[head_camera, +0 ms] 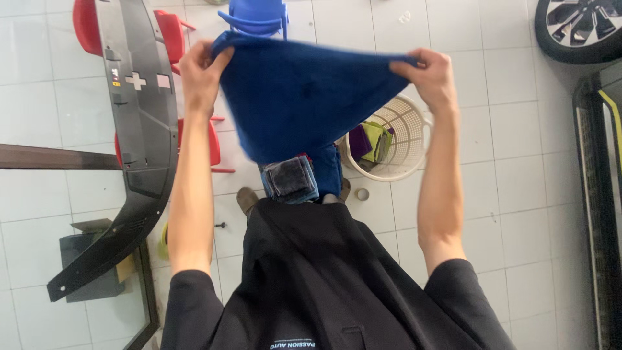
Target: The person repeatedly picks up microfiber cloths from a white laundry basket, unfolds them, folds them neatly, and stacks them on a gray step stool. The process continues with multiple cloths of different colors until the basket is empty.
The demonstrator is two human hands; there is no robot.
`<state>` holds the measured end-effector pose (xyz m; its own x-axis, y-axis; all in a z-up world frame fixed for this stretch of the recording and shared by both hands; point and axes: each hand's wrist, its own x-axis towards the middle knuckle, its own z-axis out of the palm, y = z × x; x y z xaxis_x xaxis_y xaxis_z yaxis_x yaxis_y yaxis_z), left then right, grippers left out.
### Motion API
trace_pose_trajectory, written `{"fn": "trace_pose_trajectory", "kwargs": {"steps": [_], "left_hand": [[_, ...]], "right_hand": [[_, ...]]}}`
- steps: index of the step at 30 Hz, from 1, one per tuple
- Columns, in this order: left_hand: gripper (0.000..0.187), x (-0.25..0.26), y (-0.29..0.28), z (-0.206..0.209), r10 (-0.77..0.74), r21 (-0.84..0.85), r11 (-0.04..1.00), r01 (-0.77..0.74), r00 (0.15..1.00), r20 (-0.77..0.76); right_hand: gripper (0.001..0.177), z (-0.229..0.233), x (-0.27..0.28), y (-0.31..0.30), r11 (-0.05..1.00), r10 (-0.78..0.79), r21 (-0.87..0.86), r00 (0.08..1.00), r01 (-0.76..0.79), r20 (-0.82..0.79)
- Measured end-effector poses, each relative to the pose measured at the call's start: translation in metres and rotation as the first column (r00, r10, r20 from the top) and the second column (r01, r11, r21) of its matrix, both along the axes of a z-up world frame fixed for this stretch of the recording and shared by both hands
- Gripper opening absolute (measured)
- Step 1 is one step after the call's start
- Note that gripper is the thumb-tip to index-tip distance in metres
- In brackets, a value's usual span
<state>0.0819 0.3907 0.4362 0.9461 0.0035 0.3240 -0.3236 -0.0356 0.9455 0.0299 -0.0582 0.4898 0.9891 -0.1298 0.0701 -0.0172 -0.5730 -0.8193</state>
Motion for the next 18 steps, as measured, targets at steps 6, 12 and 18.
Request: {"fn": "trace_pose_trajectory", "kwargs": {"steps": [6,12,18], "left_hand": [[0.013,-0.002,-0.049,-0.021,0.166,0.118,0.979,-0.164,0.986,-0.008],[0.01,-0.033,-0.111,-0.004,0.094,0.088,0.992,-0.094,0.996,0.006],[0.014,-0.028,-0.096,0.015,0.104,0.072,0.991,-0.115,0.985,0.138]], "right_hand": [[0.022,-0.021,0.009,0.044,0.946,-0.251,0.227,0.966,0.233,0.053],[0.02,-0.009,-0.012,0.091,0.939,0.105,0.32,0.991,-0.126,0.08],[0.035,0.009,-0.025,0.069,0.921,0.269,0.278,0.962,-0.274,0.056]]}}
